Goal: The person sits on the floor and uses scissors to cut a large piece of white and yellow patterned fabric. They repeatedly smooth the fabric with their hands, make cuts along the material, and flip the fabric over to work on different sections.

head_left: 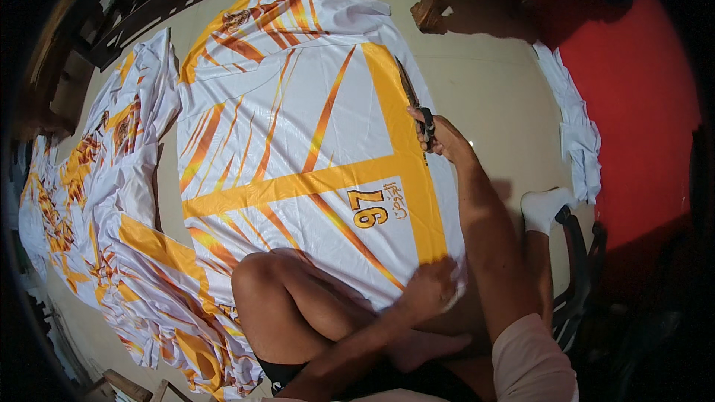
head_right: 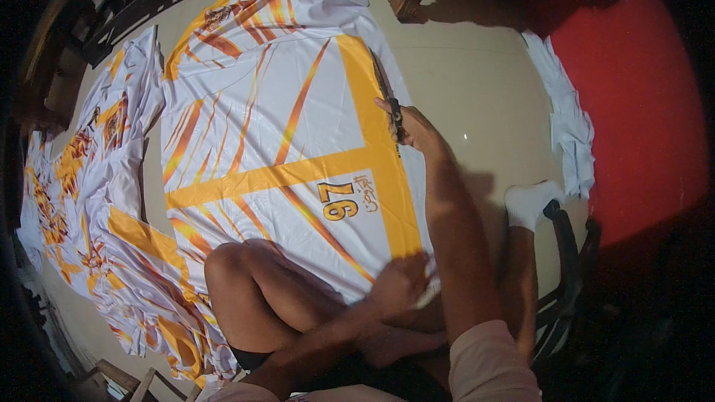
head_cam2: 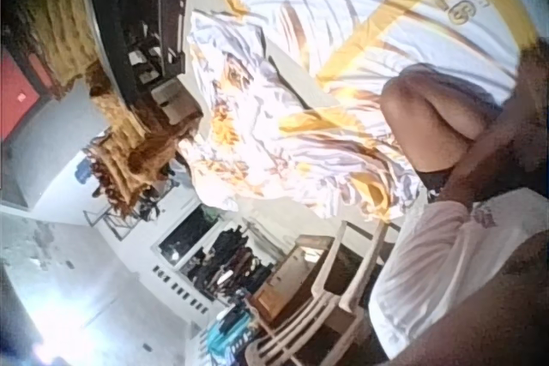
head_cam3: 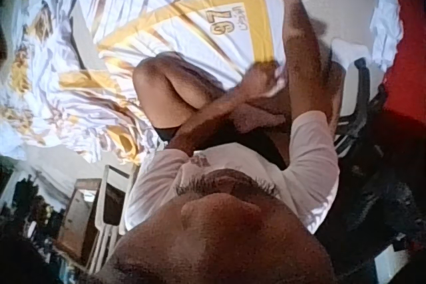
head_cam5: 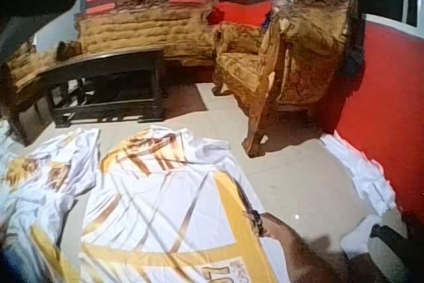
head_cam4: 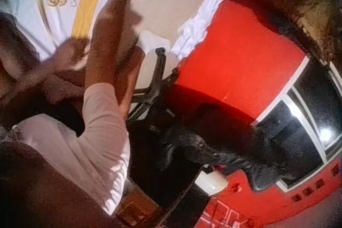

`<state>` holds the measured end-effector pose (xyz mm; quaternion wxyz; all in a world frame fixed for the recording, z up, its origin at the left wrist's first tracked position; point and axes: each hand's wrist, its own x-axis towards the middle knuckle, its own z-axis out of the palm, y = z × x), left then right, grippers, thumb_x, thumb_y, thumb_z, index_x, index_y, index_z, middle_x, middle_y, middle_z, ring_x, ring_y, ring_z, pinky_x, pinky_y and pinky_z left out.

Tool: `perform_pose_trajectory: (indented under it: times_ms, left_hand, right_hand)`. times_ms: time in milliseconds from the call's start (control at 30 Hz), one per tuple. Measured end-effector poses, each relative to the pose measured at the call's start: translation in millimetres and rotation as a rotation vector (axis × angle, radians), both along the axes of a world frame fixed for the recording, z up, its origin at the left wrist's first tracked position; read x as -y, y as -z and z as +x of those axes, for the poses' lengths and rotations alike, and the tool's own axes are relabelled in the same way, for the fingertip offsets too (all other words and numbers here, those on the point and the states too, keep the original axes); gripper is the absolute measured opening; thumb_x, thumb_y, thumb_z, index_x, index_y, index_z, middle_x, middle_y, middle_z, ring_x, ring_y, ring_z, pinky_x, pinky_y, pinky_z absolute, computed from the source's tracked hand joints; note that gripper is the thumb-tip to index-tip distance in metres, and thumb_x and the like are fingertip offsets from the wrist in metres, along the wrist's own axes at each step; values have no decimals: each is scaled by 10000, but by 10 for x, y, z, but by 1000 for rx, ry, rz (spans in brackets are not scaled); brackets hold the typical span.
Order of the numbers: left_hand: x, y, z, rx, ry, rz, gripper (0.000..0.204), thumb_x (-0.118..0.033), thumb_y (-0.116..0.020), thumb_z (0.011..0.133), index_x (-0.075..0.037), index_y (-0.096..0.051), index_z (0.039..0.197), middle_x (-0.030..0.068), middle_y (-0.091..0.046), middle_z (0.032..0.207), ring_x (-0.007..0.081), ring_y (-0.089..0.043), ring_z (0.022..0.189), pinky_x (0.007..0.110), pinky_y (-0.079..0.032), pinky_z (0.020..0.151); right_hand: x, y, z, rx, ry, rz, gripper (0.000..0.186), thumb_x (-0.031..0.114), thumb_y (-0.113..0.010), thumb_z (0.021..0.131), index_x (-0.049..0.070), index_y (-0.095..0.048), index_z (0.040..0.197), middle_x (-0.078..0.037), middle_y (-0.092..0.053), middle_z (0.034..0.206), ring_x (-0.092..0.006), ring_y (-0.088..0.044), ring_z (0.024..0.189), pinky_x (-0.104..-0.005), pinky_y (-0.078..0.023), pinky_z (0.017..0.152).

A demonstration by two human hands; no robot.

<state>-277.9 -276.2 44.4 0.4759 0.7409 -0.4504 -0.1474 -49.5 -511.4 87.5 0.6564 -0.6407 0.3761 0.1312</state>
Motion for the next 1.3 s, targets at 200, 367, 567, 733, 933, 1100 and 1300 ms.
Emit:
perform_pose_trajectory:
  times_ms: [200, 367, 567, 733, 933, 1100, 1300]
  left_hand:
    - [55, -45, 2178, 335, -540, 538, 848, -581, -524, 967, -84, -282, 1609, 193, -140, 1700, 443, -94, 1561, 731, -102, 1176]
    - [-271, 208, 2344, 309, -426, 813, 968, -749, -407, 940, -100, -211, 1631, 145, -98, 1716, 390, -49, 1579, 850, -18, 1084]
    - [-244, 234, 2250, 281, -496, 772, 1008, -763, -435, 914, -93, -205, 1631, 146, -89, 1718, 380, -30, 1582, 840, 33, 1087]
    - [-249, 189, 2230, 268, -504, 707, 1057, -778, -476, 881, -77, -214, 1627, 170, -100, 1712, 400, -32, 1579, 835, 51, 1087]
    - [-255, 229, 2221, 303, -510, 668, 1083, -787, -484, 866, -61, -217, 1624, 180, -110, 1709, 411, -38, 1576, 833, 66, 1083]
    - [-281, 221, 2231, 287, -510, 666, 1099, -803, -474, 859, -54, -221, 1622, 183, -108, 1709, 415, -38, 1575, 835, 76, 1078]
    - [-265, 234, 2228, 288, -500, 673, 1113, -815, -467, 855, -49, -217, 1622, 186, -102, 1709, 417, -34, 1575, 833, 91, 1076]
  right_hand:
    - [-30, -21, -32, -26, 19, -22, 493, 569, -794, 844, 208, -485, 711, 55, -457, 580, -79, -425, 450, -251, -315, 405]
    - [-97, 60, -37, 37, 9, 12, 492, 558, -795, 847, 229, -460, 703, 66, -435, 595, -77, -403, 464, -262, -324, 436]
    - [-129, 56, -27, -13, -24, -48, 510, 576, -800, 831, 226, -457, 690, 66, -415, 582, -80, -371, 457, -267, -294, 438]
    - [-158, 133, -63, -15, -32, -60, 535, 623, -763, 841, 194, -477, 698, 47, -467, 565, -74, -431, 428, -234, -285, 384]
    - [-103, 193, 7, 8, -48, -75, 548, 633, -756, 843, 182, -481, 697, 39, -490, 558, -74, -454, 412, -221, -291, 360]
    - [-133, 188, 54, 3, -39, -90, 548, 624, -769, 835, 185, -474, 690, 51, -466, 546, -71, -438, 412, -231, -297, 372]
    - [-61, 313, -1, 47, -50, -162, 513, 564, -802, 837, 195, -476, 694, 59, -464, 555, -64, -424, 419, -233, -294, 394]
